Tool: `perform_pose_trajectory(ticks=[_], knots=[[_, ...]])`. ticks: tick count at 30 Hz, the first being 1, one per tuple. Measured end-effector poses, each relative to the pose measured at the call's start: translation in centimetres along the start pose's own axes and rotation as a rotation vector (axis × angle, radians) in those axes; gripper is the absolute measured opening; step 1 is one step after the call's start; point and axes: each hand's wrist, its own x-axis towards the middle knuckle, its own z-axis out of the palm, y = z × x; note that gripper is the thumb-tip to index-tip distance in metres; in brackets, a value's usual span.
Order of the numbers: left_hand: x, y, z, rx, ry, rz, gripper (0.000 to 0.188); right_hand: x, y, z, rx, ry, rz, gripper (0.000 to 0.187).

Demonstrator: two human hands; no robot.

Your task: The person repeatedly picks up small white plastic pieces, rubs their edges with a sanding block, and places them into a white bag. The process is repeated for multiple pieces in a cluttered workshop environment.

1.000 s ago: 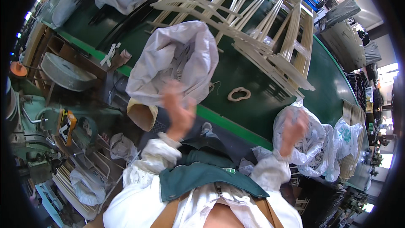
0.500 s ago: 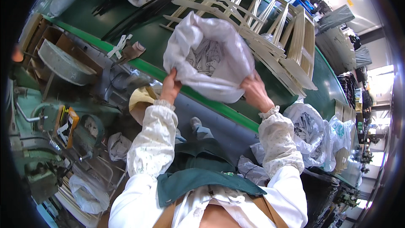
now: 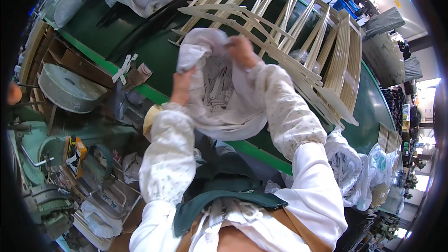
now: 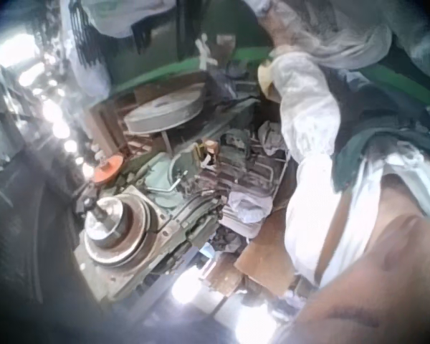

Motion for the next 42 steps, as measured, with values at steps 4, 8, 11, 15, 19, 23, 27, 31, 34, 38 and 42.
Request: perform_pose_trajectory(ticks=[4,8,11,15,19,23,27,31,34,38,42], knots=[[2.9,0.3,-6.1,-0.506,-0.257,-0.517,0.044,-0.7,3.6,-4.5,-0.217,-0.161,0.107,0.027],[2.7,2.0,-9.2,0.644,-0.003,0.387,0.073,-5.7,-3.1,-3.7,-0.451,-0.138,-0.742,0.051],[-3.0,9.3,-5.1,1.158,-0.474,1.169,0.093,-10.3,-5.9,-3.7,-0.203,-0.623,-0.988,0.066],[-3.0,4.4,-7.0,1.427,-1.235,1.288,0.068,-13.6,-3.9,-0.8,-0.262,-0.944,-0.753,0.078],[-0.9,0.5,-4.5,1.368,-1.131,1.421,0.026,-14.9,-0.5,-1.9,-0.484,-1.033,-0.56,0.043],[-0.5,-0.1,-3.8,1.037,-0.648,1.531,0.018,-15.8,-0.9,-6.5,-0.54,-0.421,-0.59,0.018],[-3.6,-9.4,-6.0,1.033,-0.567,1.139,0.043,-21.3,2.5,-2.0,-0.528,-0.593,-0.468,0.024],[-10.4,-1.7,-4.6,1.077,-0.134,0.901,0.069,-19.5,-3.1,-4.7,-0.184,-0.519,-0.473,0.053],[-6.1,-0.6,-0.5,1.136,0.392,0.805,0.082,-19.7,-2.2,-0.5,-0.345,-0.472,-0.688,0.055],[1.5,-3.2,-0.1,0.724,0.474,0.202,0.082,-15.2,-2.5,1.0,-0.13,-0.427,-0.627,0.064],[1.4,-3.7,0.3,0.161,0.16,-0.071,0.067,-0.8,-2.3,0.7,-0.402,0.012,-0.381,0.034]])
